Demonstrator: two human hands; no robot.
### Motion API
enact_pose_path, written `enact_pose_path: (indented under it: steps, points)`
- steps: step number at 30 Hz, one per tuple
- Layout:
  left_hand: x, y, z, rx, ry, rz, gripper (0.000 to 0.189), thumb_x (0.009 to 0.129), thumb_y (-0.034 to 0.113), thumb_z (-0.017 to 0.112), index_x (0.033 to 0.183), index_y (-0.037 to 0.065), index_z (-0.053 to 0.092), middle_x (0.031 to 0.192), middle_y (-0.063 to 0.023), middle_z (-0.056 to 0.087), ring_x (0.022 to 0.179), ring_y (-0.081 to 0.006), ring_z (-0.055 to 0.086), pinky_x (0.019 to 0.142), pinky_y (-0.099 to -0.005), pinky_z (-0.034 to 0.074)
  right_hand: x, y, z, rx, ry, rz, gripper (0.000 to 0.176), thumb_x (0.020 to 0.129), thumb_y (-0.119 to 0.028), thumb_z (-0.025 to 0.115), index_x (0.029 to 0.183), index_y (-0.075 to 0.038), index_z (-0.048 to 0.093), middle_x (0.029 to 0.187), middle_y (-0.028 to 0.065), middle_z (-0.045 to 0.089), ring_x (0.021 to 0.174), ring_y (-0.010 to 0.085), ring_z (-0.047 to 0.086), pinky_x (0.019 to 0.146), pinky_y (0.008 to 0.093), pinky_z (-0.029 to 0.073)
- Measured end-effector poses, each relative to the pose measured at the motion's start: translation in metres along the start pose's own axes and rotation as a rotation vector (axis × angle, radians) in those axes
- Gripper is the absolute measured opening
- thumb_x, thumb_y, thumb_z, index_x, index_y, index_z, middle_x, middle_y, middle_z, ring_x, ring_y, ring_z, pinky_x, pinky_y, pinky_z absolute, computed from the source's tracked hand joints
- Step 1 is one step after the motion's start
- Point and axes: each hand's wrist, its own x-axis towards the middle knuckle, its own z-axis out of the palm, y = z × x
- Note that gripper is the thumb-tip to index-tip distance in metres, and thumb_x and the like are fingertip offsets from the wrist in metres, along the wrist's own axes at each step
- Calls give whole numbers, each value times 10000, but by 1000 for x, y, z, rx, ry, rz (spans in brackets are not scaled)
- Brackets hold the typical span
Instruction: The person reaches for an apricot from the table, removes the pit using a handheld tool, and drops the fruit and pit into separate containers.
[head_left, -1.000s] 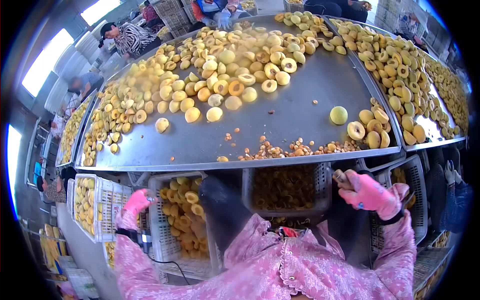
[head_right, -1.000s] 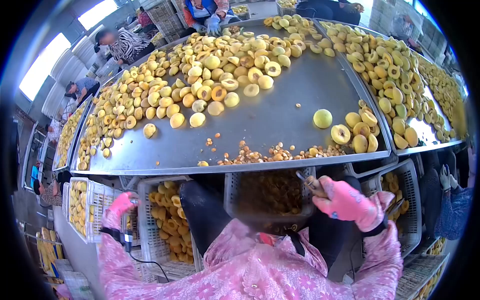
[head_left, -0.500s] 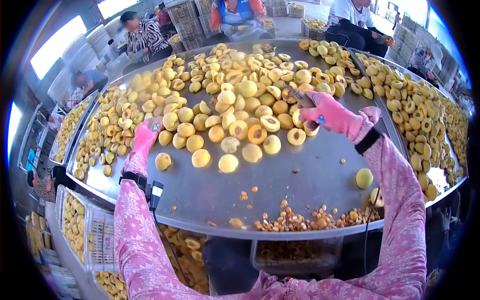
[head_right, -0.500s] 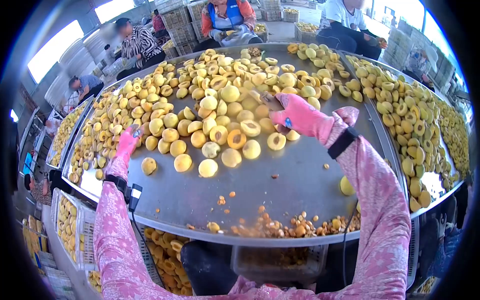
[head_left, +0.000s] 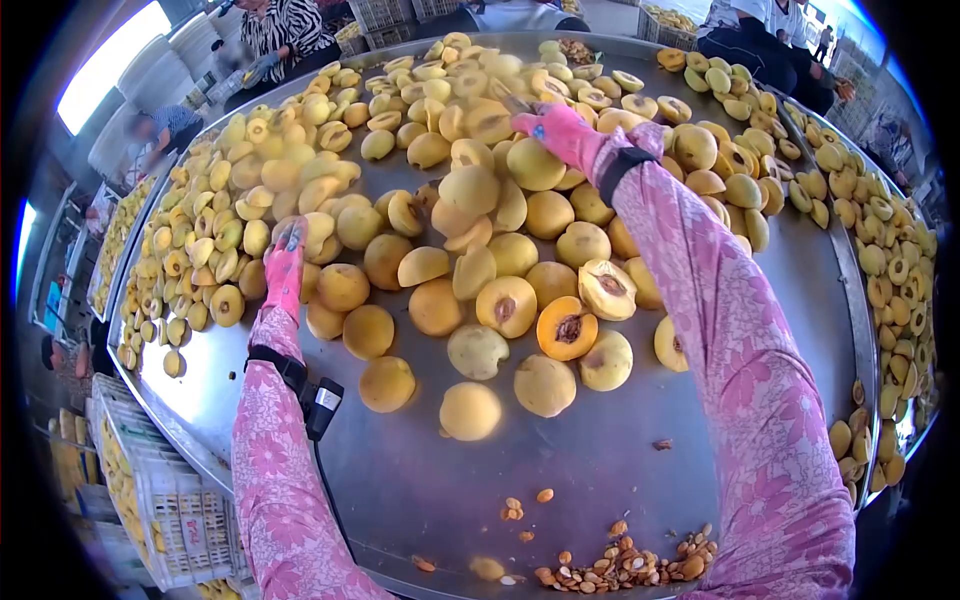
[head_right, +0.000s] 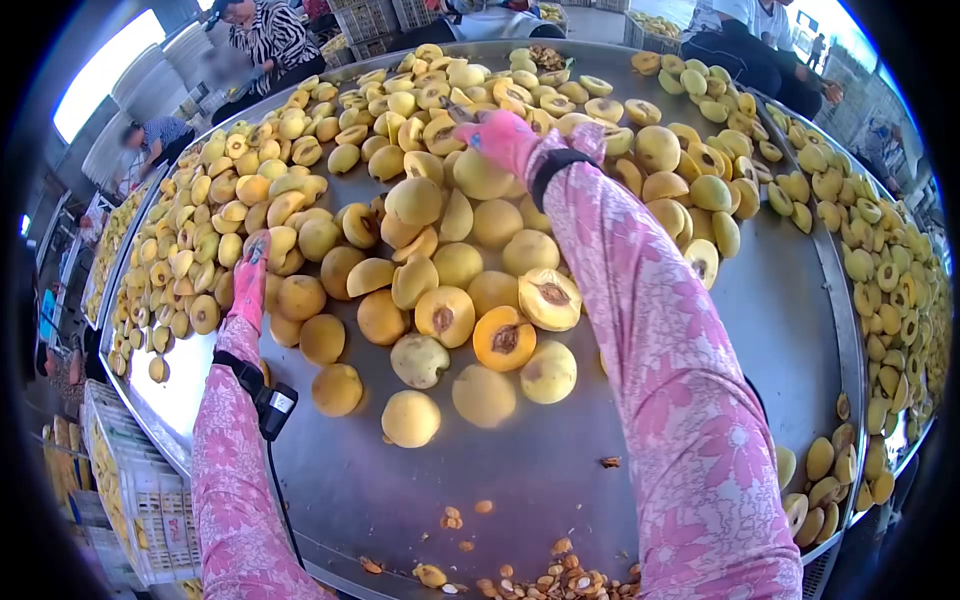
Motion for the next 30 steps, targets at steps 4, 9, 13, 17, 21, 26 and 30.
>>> enact_pose_path:
  steps: [4,9,13,17,21,26,30]
  points:
    - [15,47,54,-355,-144,174,577,836,414,631,1274,64,490,1174,-108,581,1048,-213,549,856,-308,441,7,-11,7,-233,-280,-117,379,856,-329,574,1030,5,616,893,138,636,814,216,587,749,318,449]
    - [-16,127,100,-715,-369,0,601,834,404,640,1344,186,411,1214,-29,529,1051,-163,526,804,-309,455,-14,-5,-3,-433,-407,-314,324,838,-393,518,1027,-160,640,930,171,638,827,328,610,736,374,453]
    - [-70,163,95,-779,-517,-175,612,847,326,643,1371,254,334,1197,-10,525,1017,-135,533,721,-303,478,-73,-27,-16,-446,-321,-99,393,767,-365,599,931,-10,641,840,205,638,786,285,618,706,372,457]
    - [-115,191,98,-748,-609,9,589,882,210,608,1388,157,312,1182,-49,533,1032,-127,526,818,-251,459,-132,13,-39,-212,-462,-99,372,781,-337,594,956,-10,630,811,150,643,721,244,605,658,363,459]
    - [-157,202,142,-764,-714,288,644,869,246,630,1396,88,296,1255,-103,501,1150,-184,473,981,-303,388,-228,18,-84,-97,-456,-9,410,789,-281,611,1096,-12,583,841,113,645,731,170,600,652,332,483]
    - [-244,249,136,-682,-857,324,682,850,278,653,1398,87,295,1309,-128,466,1193,-218,459,1007,-319,368,-336,-24,-126,-216,-372,294,432,749,-244,618,1109,-12,562,953,163,637,849,242,622,743,340,495]
    - [-282,279,86,-578,-1031,346,713,835,268,673,1406,78,289,1346,-141,435,1229,-230,436,1007,-329,375,-393,-24,-130,-123,-337,216,419,719,-223,623,1078,-14,569,967,192,626,903,326,602,787,369,470]
